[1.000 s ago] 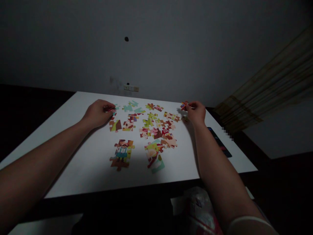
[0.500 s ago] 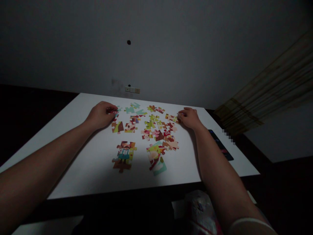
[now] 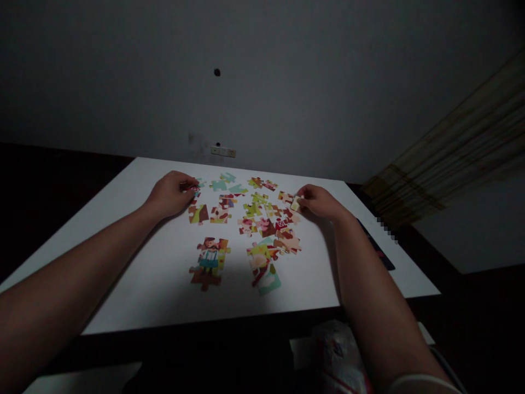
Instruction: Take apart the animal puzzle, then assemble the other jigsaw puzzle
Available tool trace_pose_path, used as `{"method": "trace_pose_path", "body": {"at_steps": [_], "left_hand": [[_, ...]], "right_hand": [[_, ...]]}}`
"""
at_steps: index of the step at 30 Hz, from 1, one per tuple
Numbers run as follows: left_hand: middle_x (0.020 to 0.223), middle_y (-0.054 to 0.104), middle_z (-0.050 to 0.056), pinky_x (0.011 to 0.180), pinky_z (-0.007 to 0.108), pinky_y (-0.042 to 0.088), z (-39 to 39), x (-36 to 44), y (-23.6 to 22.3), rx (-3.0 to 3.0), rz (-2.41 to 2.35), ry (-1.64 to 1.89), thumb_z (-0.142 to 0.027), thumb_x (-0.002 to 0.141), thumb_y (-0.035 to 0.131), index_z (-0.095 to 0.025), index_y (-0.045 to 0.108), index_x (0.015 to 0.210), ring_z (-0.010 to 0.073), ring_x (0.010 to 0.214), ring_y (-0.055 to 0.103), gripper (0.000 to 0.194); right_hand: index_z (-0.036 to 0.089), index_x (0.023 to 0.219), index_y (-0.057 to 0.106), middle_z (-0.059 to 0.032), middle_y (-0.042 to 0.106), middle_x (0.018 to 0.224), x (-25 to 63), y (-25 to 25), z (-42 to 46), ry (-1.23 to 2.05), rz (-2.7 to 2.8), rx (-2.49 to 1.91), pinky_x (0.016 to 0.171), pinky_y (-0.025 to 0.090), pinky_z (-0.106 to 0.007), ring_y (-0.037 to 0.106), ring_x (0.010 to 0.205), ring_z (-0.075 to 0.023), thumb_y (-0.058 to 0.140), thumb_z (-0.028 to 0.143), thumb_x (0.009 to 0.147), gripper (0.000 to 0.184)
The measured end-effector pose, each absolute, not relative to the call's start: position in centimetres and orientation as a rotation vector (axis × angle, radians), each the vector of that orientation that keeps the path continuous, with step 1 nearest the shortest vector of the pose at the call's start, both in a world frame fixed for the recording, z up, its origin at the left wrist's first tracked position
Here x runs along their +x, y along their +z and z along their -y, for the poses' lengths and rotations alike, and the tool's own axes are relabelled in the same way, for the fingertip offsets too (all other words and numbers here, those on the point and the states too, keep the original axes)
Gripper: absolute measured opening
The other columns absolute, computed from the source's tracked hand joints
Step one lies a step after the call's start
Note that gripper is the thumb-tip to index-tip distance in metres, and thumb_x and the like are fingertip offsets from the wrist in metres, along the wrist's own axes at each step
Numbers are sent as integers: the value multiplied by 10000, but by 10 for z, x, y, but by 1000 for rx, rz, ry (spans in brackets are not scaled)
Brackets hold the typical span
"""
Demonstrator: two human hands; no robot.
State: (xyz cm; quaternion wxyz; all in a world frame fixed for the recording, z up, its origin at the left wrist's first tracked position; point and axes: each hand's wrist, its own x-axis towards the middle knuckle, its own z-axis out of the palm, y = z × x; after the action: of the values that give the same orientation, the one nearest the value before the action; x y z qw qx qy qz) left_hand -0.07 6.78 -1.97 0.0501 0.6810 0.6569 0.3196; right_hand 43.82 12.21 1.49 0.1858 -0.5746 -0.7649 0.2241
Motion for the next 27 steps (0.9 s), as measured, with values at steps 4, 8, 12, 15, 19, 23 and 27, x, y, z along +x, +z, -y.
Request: {"method": "trace_pose_path", "body": {"at_steps": [4, 8, 12, 15, 19, 23, 27], "left_hand": [[1057, 646, 64, 839, 326, 498, -68, -1, -20, 2085, -1973, 993, -362, 740, 595, -221, 720, 998, 218, 901, 612, 320], [1053, 646, 63, 834, 317, 497, -68, 0, -19, 2078, -1978, 981, -358, 741, 599, -216, 721, 995, 212, 893, 613, 315], [1052, 647, 61, 836, 316, 493, -66, 1, -17, 2087, -1996, 972, -356, 731, 607, -216, 723, 998, 214, 892, 612, 323], [1054, 648, 62, 840, 318, 490, -66, 1, -17, 2082, -1998, 974, -367, 734, 597, -216, 723, 1006, 216, 894, 611, 336], [1050, 653, 62, 847, 323, 489, -67, 0, -20, 2109, -1985, 981, -372, 739, 587, -217, 726, 999, 219, 901, 612, 333], [1047, 657, 61, 853, 321, 490, -69, -1, -22, 2106, -1989, 982, -378, 737, 586, -217, 723, 1003, 226, 917, 611, 340], [1058, 657, 58, 856, 325, 496, -69, 0, -20, 2077, -2016, 952, -374, 723, 592, -223, 724, 1012, 232, 911, 612, 352]], "right_hand": [[189, 930, 670, -46, 649, 684, 445, 24, -116, 870, 2155, -1595, 568, 446, -299, 582, 563, -158, 563, 227, 770, 196], [187, 739, 691, -41, 653, 668, 454, 30, -114, 764, 2296, -1650, 576, 440, -302, 570, 574, -159, 588, 246, 729, 119], [199, 730, 680, -33, 648, 668, 452, 31, -113, 764, 2317, -1704, 574, 440, -301, 565, 574, -159, 582, 252, 732, 112], [191, 789, 663, -37, 641, 685, 447, 34, -109, 865, 2338, -1668, 572, 444, -296, 567, 580, -157, 598, 288, 750, 123], [192, 992, 625, -38, 644, 766, 440, 37, -103, 962, 2467, -1572, 565, 437, -281, 577, 628, -159, 730, 354, 684, 364], [217, 1023, 592, -30, 637, 756, 436, 32, -104, 936, 2476, -1633, 530, 427, -286, 570, 596, -161, 738, 464, 682, 446], [215, 951, 587, -40, 638, 744, 434, 27, -108, 815, 2469, -1638, 523, 410, -295, 562, 586, -163, 697, 495, 719, 379]]}}
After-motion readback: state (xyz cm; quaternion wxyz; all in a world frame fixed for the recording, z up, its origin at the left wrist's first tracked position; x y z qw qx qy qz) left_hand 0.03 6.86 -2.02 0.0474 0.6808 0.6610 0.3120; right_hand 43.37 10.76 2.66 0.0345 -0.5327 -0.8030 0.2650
